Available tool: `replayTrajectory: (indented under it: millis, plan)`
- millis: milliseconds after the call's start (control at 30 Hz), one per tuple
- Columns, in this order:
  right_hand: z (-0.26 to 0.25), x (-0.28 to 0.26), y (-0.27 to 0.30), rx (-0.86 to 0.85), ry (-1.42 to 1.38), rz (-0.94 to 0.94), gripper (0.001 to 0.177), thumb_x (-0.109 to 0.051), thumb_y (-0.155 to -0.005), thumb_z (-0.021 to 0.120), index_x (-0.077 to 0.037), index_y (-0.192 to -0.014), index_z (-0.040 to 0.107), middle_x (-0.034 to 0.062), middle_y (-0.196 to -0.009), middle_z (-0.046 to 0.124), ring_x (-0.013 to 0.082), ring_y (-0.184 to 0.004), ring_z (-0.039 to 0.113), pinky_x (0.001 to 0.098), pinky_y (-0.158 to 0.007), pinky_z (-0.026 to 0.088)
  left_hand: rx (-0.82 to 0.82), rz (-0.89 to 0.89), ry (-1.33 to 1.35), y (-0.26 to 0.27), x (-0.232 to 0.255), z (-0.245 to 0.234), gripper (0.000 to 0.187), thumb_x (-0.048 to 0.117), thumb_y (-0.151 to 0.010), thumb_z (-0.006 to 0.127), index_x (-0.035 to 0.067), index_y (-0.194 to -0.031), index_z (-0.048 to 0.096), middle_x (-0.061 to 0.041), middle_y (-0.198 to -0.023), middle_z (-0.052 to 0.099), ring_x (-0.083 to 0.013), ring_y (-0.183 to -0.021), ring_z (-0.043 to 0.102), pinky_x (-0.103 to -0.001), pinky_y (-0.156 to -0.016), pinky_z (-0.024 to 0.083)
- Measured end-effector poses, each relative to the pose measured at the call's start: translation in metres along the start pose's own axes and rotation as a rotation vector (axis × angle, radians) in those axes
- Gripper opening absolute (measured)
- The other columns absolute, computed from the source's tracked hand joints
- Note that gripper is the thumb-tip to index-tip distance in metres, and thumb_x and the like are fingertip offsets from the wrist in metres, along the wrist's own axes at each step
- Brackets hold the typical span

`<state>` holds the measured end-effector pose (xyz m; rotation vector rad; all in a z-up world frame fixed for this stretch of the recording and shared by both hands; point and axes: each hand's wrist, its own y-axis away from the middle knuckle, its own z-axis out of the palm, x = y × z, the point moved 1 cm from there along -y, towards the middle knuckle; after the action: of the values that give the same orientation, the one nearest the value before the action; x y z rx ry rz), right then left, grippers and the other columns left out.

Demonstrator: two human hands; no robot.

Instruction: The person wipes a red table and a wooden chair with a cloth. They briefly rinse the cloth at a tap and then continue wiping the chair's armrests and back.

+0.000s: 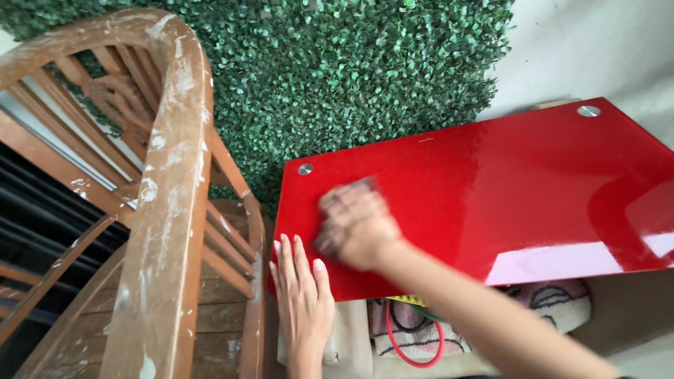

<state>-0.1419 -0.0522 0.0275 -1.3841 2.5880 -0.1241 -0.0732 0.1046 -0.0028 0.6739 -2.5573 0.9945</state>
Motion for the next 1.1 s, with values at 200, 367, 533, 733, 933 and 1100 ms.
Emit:
replayTrajectory:
  millis: [200, 367, 533, 733, 933, 1100]
  plan:
    - [0.025, -0.032, 0.028, 0.006, -0.03, -0.4, 0.068, -0.043, -0.093, 0.044, -0.014, -0.154, 0.036, 0.0148, -0.165, 0.029, 0.0398, -0.153, 0.022, 0.0556, -0.119, 0.016, -0.04, -0.019, 0.085, 0.003, -0.012, 0.006, 0.06, 0.033, -0.106, 0.032, -0.002, -0.154, 0.037, -0.023, -0.165, 0.029, -0.0371, -0.155, 0.021, -0.051, -0.125, 0.014]
    - [-0.003, 0.058, 0.077, 0.141, -0.245, -0.21, 0.061, -0.041, -0.097, 0.037, -0.013, -0.15, 0.047, 0.0111, -0.161, 0.043, 0.0292, -0.152, 0.034, 0.0462, -0.125, 0.024, -0.028, 0.046, -0.034, 0.005, -0.019, 0.014, 0.062, 0.036, -0.107, 0.032, -0.002, -0.155, 0.037, -0.023, -0.164, 0.031, -0.0366, -0.155, 0.023, -0.051, -0.125, 0.013]
    - [-0.042, 0.209, 0.135, 0.055, 0.169, 0.124, 0.056, -0.039, -0.1, 0.038, -0.005, -0.143, 0.049, 0.0175, -0.159, 0.036, 0.0346, -0.151, 0.027, 0.0514, -0.122, 0.021, -0.067, 0.016, -0.081, 0.007, -0.017, 0.015, 0.061, 0.039, -0.107, 0.032, 0.0, -0.153, 0.04, -0.021, -0.163, 0.033, -0.0341, -0.154, 0.025, -0.051, -0.125, 0.014]
    - [-0.073, 0.37, 0.205, 0.113, 0.142, 0.777, 0.073, -0.049, -0.099, 0.026, -0.008, -0.16, 0.02, 0.0167, -0.169, 0.011, 0.0381, -0.154, 0.008, 0.0523, -0.122, 0.009, -0.106, 0.008, -0.085, 0.004, -0.011, 0.013, 0.061, 0.039, -0.108, 0.032, -0.002, -0.152, 0.041, -0.022, -0.161, 0.034, -0.0355, -0.153, 0.024, -0.053, -0.123, 0.013]
    - [-0.048, 0.378, 0.157, 0.034, 0.146, 0.853, 0.074, -0.051, -0.098, 0.024, -0.015, -0.161, 0.015, 0.0149, -0.17, 0.002, 0.0385, -0.155, -0.001, 0.0525, -0.123, 0.003, 0.02, 0.0, -0.103, -0.004, -0.004, 0.007, 0.057, 0.038, -0.099, 0.052, 0.0, -0.14, 0.059, -0.021, -0.152, 0.05, -0.0342, -0.15, 0.037, -0.055, -0.125, 0.019]
    - [-0.025, 0.307, 0.068, -0.02, 0.195, 0.63, 0.07, -0.046, -0.098, 0.027, -0.013, -0.16, 0.023, 0.0133, -0.169, 0.01, 0.039, -0.154, 0.008, 0.0549, -0.121, 0.009, -0.053, -0.014, -0.037, -0.05, -0.01, 0.019, 0.051, 0.036, -0.095, 0.059, 0.001, -0.131, 0.066, -0.018, -0.149, 0.054, -0.0328, -0.146, 0.041, -0.054, -0.122, 0.021]
